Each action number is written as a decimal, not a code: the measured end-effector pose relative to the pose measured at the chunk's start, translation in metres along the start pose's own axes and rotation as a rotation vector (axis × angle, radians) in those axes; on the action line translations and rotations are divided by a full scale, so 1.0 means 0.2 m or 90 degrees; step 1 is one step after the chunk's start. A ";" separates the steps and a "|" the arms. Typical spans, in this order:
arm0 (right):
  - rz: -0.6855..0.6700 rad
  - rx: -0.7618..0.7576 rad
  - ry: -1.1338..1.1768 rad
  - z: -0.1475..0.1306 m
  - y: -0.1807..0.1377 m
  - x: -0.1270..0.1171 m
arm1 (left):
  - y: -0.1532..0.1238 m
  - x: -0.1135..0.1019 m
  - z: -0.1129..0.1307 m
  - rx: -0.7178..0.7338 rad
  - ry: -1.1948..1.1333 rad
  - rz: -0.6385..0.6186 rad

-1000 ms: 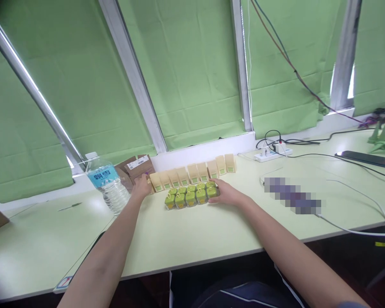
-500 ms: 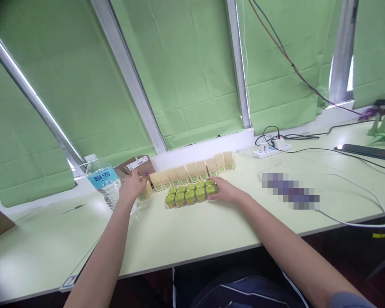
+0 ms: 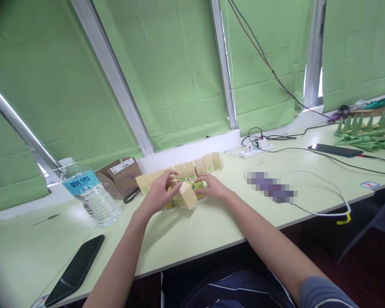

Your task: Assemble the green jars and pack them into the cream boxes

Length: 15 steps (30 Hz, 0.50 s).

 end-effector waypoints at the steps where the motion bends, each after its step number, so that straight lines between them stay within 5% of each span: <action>1: -0.001 -0.001 0.007 0.00 0.00 -0.01 | 0.00 0.04 0.00 0.020 -0.010 -0.009; 6: -0.051 0.036 -0.007 0.01 0.00 -0.02 | -0.04 0.20 -0.07 0.091 -0.051 0.011; 15: -0.087 0.075 -0.077 0.03 -0.01 -0.01 | -0.10 0.35 -0.14 0.049 -0.204 0.079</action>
Point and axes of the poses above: each hand's wrist, its own y-axis towards the middle knuckle, its own x-axis out of the palm, z = x × y, the point moved 4 cm from there along y, towards the middle knuckle, and after that the axes turned 8 degrees about y, right-handed, at the moved point
